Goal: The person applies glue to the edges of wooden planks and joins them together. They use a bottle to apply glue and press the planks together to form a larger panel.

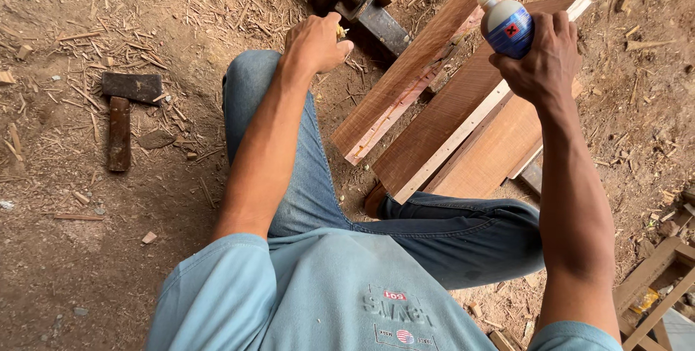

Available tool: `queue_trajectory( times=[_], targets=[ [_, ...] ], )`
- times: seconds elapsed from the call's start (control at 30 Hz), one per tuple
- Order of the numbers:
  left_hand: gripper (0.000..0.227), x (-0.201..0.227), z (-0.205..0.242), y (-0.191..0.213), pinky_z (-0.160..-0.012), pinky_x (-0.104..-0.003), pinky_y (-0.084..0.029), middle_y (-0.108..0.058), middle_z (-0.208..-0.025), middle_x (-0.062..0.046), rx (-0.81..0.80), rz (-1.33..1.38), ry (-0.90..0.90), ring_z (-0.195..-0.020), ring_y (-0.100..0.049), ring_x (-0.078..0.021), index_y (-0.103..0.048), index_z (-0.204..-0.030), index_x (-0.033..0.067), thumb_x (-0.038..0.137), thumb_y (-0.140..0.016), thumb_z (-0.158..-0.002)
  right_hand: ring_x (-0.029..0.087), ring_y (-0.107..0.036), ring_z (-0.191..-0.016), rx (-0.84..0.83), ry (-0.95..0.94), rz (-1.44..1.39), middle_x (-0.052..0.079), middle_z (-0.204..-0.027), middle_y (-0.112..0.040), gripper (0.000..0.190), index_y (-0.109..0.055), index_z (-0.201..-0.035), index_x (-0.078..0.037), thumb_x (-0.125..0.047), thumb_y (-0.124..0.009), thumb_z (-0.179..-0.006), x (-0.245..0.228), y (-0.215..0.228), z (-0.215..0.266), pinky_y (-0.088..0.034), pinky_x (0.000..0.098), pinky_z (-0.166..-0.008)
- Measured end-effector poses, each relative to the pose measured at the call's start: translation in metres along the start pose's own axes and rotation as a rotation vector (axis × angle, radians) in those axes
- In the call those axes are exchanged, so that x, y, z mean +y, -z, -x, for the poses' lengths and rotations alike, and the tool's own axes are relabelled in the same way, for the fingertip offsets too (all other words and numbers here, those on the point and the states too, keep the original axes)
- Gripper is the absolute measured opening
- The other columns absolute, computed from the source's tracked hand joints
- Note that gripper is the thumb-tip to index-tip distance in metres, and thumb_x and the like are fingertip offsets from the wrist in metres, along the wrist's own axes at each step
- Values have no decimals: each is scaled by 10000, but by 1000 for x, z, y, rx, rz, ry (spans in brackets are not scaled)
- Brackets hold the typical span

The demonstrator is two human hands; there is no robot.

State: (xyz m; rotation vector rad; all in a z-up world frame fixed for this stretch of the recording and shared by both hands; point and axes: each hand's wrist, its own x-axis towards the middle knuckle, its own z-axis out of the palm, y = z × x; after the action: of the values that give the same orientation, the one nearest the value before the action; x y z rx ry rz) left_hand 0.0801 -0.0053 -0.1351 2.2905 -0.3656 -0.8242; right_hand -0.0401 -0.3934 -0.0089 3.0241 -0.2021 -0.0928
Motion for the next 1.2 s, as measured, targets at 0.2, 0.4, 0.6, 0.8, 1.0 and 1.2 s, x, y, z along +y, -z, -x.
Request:
queue_trajectory(
  times=[0.2,0.4,0.6,0.8,1.0,1.2],
  targets=[
    [458,1,11,1,-729,-381,-489,-593,-748,-23,-20,-21,31,-659,-565,-163,-551,-1315,41,334,-671,-985,302,-485,-1110,44,-16,-21,138,-1201,-477,780,-570,-1278,-10,-440,-950,-749,29,5,-36,-476,469,-879],
    [467,5,19,-1,-671,-385,-492,-536,-734,-15,-37,-30,44,-643,-529,-170,-522,-1330,43,351,-642,-1001,294,-474,-1134,59,-69,-53,111,-1179,-469,750,-551,-1252,-57,-415,-975,-747,54,5,-68,-444,473,-942],
    [406,10,34,1,-735,-433,-501,-613,-792,-81,0,-58,71,-745,-617,-219,-546,-1260,59,351,-650,-998,287,-461,-1157,109,-76,-95,110,-1193,-451,768,-528,-1285,-77,-363,-981,-734,81,7,-98,-433,488,-962],
    [415,17,48,0,-799,-475,-537,-638,-893,-138,12,-65,104,-872,-669,-289,-531,-1313,72,334,-632,-1007,294,-459,-1146,114,-116,-97,122,-1197,-448,766,-520,-1298,-62,-347,-974,-751,105,7,-121,-433,514,-965],
    [543,18,63,-2,-902,-499,-535,-686,-1093,-197,55,-42,115,-1013,-689,-358,-433,-1493,118,294,-602,-1008,319,-442,-1195,200,-56,-93,148,-1244,-445,742,-528,-1212,-25,-360,-1007,-755,122,9,-141,-400,545,-968],
    [622,15,68,-2,-911,-477,-540,-695,-1099,-188,33,-58,166,-1004,-698,-333,-366,-1555,132,303,-609,-1008,307,-452,-1179,162,-180,-155,133,-1232,-439,761,-502,-1309,-57,-318,-969,-768,120,12,-154,-411,542,-996]
  ],
)
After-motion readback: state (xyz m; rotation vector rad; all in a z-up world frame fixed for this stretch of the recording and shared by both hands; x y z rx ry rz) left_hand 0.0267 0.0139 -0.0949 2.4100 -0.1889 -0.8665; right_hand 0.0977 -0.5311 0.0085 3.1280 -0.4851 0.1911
